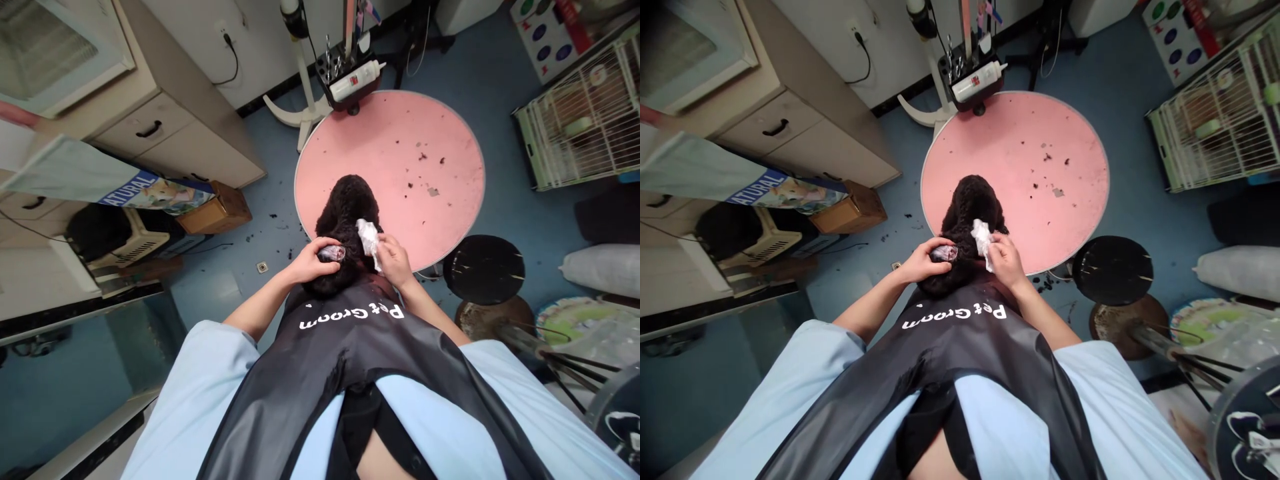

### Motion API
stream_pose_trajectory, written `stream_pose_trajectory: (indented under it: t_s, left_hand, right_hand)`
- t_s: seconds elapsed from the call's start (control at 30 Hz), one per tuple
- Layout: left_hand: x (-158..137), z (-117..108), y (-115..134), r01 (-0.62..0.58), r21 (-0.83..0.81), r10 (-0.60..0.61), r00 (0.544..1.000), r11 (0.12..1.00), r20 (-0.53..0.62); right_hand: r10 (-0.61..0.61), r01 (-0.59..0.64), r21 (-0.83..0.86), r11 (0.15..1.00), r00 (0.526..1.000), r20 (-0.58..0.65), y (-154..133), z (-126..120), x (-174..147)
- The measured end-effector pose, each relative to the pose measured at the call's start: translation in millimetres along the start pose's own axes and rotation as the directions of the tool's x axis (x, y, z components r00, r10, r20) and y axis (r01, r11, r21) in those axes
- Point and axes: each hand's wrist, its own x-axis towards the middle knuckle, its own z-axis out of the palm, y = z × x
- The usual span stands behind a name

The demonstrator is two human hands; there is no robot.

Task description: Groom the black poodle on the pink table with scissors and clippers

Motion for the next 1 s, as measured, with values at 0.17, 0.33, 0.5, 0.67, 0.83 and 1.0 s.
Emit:
stream_pose_trajectory:
  t_s: [0.17,0.33,0.5,0.67,0.83,1.0]
  left_hand:
    - [9,3,3,-0.044,0.008,0.044,0.999,0.999,-0.011]
    - [20,6,-7,0.078,-0.116,-0.077,0.997,0.99,0.011]
    - [26,5,-10,0.165,-0.203,-0.166,0.986,0.965,0.012]
    - [27,4,3,0.12,-0.147,-0.12,0.993,0.982,0.011]
    - [28,5,0,0.118,-0.126,-0.119,0.993,0.985,-0.001]
    - [27,5,-20,0.212,-0.214,-0.22,0.975,0.954,-0.014]
  right_hand:
    - [-0.314,0.324,-0.334,0.885,0.946,0.083,-28,13,7]
    - [-0.27,0.362,-0.43,0.827,0.927,0.26,-6,42,8]
    - [-0.208,0.28,-0.277,0.919,0.942,0.264,25,44,1]
    - [-0.107,0.104,-0.046,0.993,0.993,-0.05,23,34,7]
    - [-0.244,0.25,-0.039,0.967,0.962,0.119,4,38,12]
    - [-0.113,0.12,-0.047,0.992,0.984,0.141,13,58,12]
